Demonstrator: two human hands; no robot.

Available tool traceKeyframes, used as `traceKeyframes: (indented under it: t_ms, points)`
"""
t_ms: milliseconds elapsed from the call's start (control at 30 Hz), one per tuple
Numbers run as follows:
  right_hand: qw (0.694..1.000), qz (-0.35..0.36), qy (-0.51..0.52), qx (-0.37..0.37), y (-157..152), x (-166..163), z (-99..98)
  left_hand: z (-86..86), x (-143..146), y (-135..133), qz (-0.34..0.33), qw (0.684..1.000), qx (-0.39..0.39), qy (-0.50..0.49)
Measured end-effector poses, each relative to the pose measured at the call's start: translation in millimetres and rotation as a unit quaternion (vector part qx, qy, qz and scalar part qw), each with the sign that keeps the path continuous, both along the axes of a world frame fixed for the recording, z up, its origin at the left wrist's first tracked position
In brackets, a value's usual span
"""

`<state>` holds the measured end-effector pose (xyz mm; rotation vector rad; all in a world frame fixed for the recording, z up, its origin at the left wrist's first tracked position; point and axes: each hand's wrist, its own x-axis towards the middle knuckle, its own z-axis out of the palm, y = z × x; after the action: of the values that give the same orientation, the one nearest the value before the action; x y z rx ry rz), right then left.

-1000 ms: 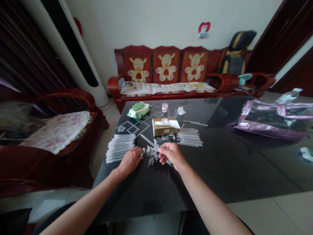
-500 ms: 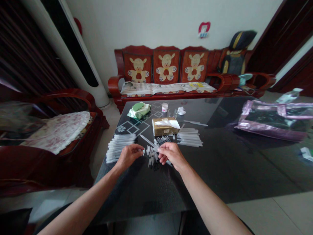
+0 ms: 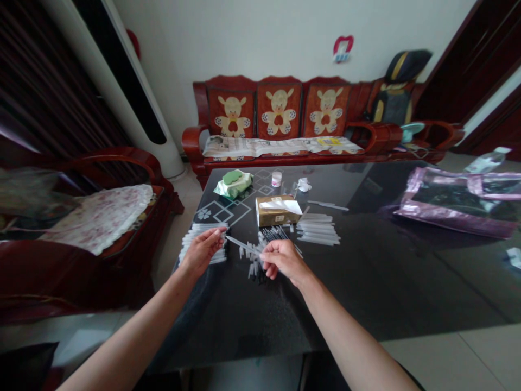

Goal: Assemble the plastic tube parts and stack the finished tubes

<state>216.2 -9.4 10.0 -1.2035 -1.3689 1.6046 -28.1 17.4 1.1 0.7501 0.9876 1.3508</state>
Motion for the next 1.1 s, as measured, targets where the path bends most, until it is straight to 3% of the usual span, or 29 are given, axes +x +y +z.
traceKeyframes:
  t_ms: [433, 567, 733, 867, 967, 1100]
  points:
    - [1.000, -0.005, -0.028, 0.000, -3.4, -4.7, 2.7, -5.1, 9.0, -6.4, -0.010, 0.999, 0.002, 0.045]
    - [0.989, -0.012, -0.116, 0.088, -6.8, -10.6, 3.1, -5.2, 17.2, -11.5, 0.009, 1.000, -0.009, 0.013]
    - [0.915, 0.003, -0.283, 0.286, -18.7, -27.1, 13.8, -3.6, 29.1, -19.6, -0.025, 0.997, -0.041, -0.064]
    - [0.851, 0.011, -0.391, 0.350, -26.7, -35.2, 16.7, 1.1, 32.8, -23.8, -0.043, 0.989, -0.073, -0.118]
    - [0.825, 0.011, -0.411, 0.387, -28.4, -35.7, 13.3, 3.0, 34.9, -25.7, -0.057, 0.988, -0.076, -0.123]
    - [0.795, 0.002, -0.432, 0.425, -30.2, -35.9, 9.1, -0.4, 40.8, -28.7, -0.031, 0.991, -0.060, -0.114]
